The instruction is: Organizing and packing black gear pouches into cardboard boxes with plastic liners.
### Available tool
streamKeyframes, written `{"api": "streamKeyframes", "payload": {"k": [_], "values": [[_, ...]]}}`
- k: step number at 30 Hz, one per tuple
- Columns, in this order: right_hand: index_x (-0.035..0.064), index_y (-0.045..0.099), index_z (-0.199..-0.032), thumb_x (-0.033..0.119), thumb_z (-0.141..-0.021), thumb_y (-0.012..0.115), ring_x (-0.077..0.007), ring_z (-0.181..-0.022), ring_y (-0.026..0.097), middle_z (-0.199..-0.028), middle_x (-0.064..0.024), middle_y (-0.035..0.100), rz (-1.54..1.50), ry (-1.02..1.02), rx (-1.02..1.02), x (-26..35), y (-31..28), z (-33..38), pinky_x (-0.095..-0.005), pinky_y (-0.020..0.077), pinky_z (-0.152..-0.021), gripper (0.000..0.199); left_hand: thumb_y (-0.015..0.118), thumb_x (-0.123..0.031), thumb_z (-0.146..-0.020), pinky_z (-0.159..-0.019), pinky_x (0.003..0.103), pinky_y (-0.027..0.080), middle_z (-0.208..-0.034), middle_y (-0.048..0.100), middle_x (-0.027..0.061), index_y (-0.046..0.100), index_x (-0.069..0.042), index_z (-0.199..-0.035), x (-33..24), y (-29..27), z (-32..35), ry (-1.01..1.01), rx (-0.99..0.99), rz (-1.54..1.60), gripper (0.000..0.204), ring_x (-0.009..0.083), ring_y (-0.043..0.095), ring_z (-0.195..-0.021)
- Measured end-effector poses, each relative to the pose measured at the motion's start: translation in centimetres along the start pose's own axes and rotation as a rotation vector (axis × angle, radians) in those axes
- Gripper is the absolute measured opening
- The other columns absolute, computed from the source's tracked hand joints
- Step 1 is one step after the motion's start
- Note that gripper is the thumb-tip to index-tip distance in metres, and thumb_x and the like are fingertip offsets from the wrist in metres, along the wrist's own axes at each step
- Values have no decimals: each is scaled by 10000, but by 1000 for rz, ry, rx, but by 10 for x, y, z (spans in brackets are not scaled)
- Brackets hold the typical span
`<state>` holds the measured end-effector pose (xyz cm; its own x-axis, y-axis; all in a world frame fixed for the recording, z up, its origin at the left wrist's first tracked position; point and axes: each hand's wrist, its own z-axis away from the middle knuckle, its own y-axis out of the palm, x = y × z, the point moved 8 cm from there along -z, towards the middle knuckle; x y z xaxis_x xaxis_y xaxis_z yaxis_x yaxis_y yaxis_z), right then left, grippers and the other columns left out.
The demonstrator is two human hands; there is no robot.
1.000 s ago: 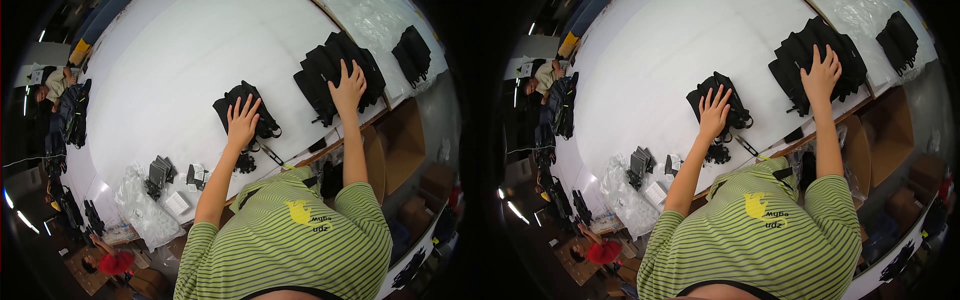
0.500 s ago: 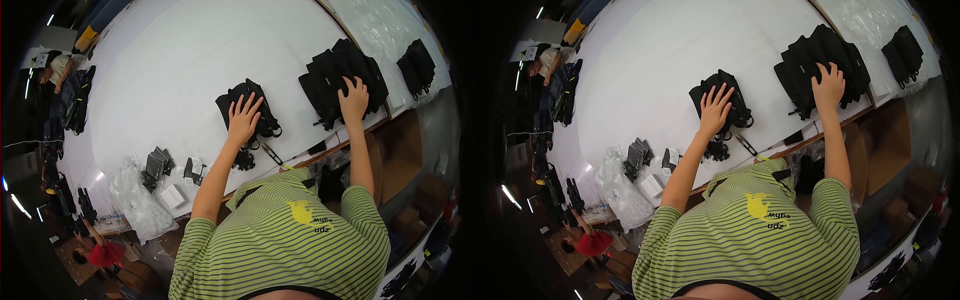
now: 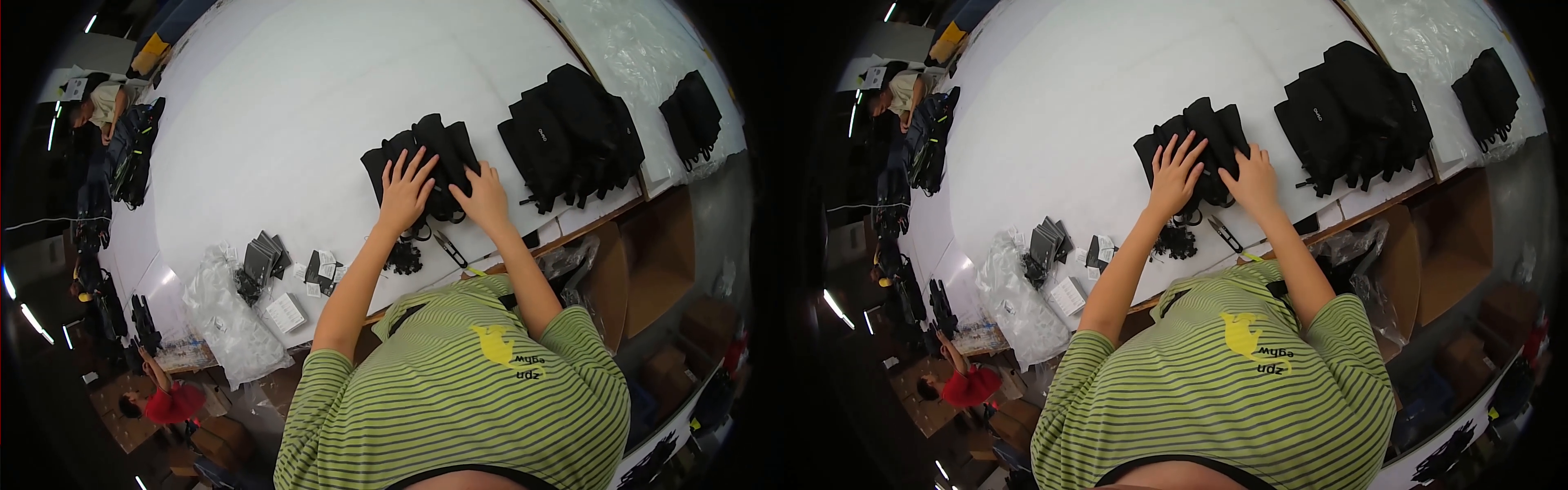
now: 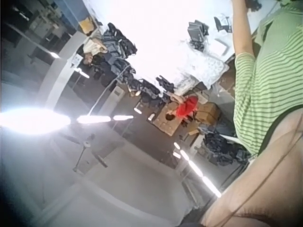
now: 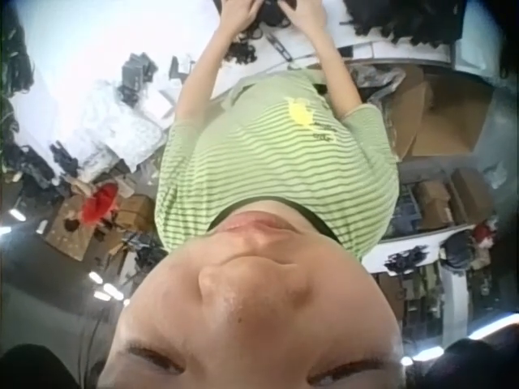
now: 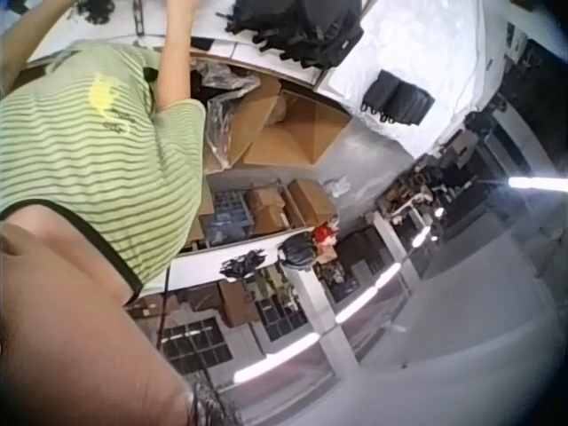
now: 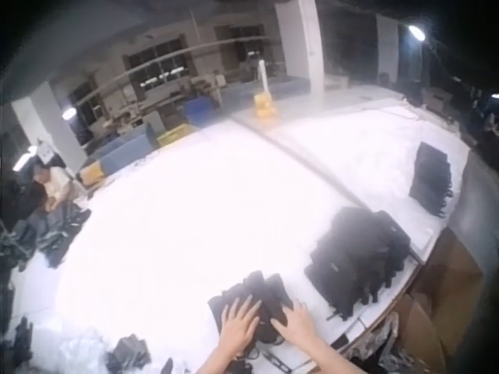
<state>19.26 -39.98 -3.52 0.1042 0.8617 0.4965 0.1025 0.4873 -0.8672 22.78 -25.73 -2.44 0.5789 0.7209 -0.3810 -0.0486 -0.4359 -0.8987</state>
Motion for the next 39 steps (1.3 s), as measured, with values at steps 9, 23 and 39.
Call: {"api": "streamKeyframes", "payload": {"k": [9, 23, 39], "values": [[7, 641, -991, 404, -785, 643, -273, -971, 510, -1021, -113, 520, -31, 32, 7, -4, -17, 2, -385, 488, -739, 447, 459, -331, -922, -1074, 451, 162, -1457, 309, 25, 379, -223, -1380, -17, -2, -29, 24, -34, 68, 477, 276, 289, -1321], [38, 543, -1236, -6, -843, 426, -167, -1011, 559, -1166, -115, 582, -1376, 396, 180, -72, 9, -55, -255, 437, -860, 413, 474, -377, -909, -1081, 470, 167, -1452, 313, 34, 378, -167, -1375, -12, 24, -32, 7, -19, -31, 520, 280, 263, -1338], [33, 287, -1380, 160, -734, 668, -330, -1195, 372, -1278, -176, 384, 409, 293, -421, -99, -99, -12, -464, 322, -979, 760, 462, -401, -912, -1066, 501, 176, -1447, 326, 26, 422, -269, -1350, -40, 27, -44, 60, -7, -115, 459, 299, 290, -1317]]}}
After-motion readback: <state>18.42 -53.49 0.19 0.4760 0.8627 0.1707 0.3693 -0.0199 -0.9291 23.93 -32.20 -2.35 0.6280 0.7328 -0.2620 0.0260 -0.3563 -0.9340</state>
